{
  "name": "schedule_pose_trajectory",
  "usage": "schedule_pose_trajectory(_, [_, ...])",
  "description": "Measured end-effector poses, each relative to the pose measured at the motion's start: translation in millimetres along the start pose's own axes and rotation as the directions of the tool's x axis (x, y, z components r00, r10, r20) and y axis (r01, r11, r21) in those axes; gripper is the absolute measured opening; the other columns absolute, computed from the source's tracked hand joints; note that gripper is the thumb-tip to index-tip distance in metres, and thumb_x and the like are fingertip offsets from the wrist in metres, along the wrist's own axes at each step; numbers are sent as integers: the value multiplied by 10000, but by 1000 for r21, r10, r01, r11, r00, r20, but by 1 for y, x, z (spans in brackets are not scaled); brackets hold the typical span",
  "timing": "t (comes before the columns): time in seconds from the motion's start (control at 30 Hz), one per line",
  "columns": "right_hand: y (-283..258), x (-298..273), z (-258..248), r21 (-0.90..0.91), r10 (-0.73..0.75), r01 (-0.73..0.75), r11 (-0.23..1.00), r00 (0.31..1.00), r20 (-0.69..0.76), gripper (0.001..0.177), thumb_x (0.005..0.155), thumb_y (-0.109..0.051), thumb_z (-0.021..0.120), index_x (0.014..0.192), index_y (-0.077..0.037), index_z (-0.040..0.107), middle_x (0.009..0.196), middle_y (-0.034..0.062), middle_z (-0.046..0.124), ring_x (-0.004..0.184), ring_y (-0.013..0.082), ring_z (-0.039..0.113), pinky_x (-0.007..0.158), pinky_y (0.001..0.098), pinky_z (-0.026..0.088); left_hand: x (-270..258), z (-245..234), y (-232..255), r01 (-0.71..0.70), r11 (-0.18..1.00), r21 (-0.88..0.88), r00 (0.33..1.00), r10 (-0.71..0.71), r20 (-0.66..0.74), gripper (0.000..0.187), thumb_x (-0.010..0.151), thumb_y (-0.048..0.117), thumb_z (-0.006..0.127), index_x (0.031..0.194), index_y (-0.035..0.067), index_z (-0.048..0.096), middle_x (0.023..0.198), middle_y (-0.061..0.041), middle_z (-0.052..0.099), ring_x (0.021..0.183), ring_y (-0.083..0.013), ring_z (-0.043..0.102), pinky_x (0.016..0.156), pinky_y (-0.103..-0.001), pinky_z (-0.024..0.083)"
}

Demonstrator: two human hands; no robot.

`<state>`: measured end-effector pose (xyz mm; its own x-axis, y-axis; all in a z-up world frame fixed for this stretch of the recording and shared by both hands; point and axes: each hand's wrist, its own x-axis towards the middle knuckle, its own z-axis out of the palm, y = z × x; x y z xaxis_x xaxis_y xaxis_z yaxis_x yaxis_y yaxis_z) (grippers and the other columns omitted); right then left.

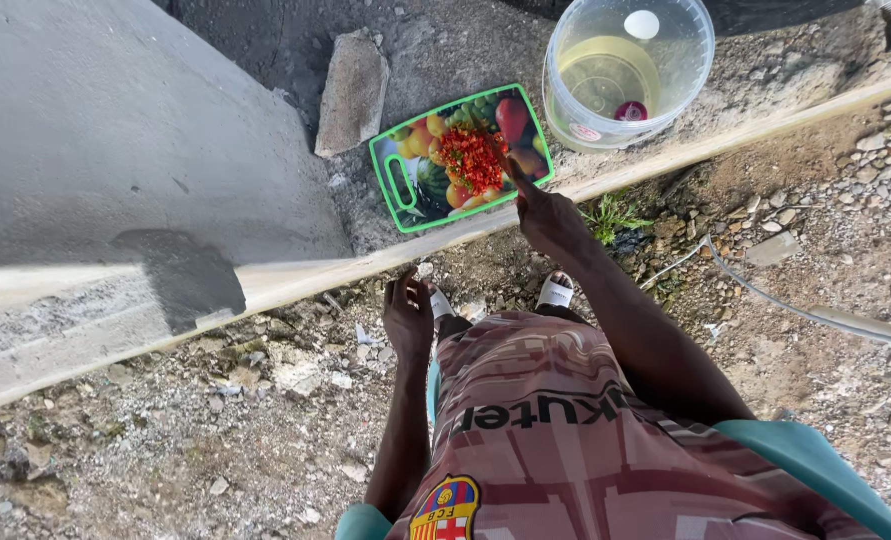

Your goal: The person chops red chili peppers on a green cutting board using a knife and then begins to chop a red onion.

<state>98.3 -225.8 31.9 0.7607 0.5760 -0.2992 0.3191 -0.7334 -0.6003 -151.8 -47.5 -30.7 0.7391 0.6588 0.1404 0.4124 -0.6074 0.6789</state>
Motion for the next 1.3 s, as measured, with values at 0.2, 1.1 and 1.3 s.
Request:
schedule_pose_trajectory(0.2, [-5,8,-12,-53,-56,52,997,995,-83,750,1042,-222,510,1659,-319,97,680,251,677,639,484,680,619,599,524,15,-4,5,63,998,-25,997,-62,35,249,979,163,702,1206,64,722,943,-90,749,694,-163,718,562,-318,597])
schedule_pose_trajectory(1.1, [45,30,42,111,-202,219,969,968,-149,761,1046,-197,534,1661,-285,96,958,315,712,825,527,690,703,606,558,30,-13,55,64,966,-250,996,-46,78,262,977,176,705,1219,75,717,947,-101,728,728,-188,702,584,-313,566])
schedule_pose_trajectory(1.3, [31,2,9,132,-152,180,975,969,-196,743,1043,-239,543,1653,-323,126,1051,305,733,903,522,707,781,587,581,23,-6,52,61,958,-280,996,-41,77,265,993,189,697,1232,75,718,950,-96,739,744,-171,712,604,-306,578])
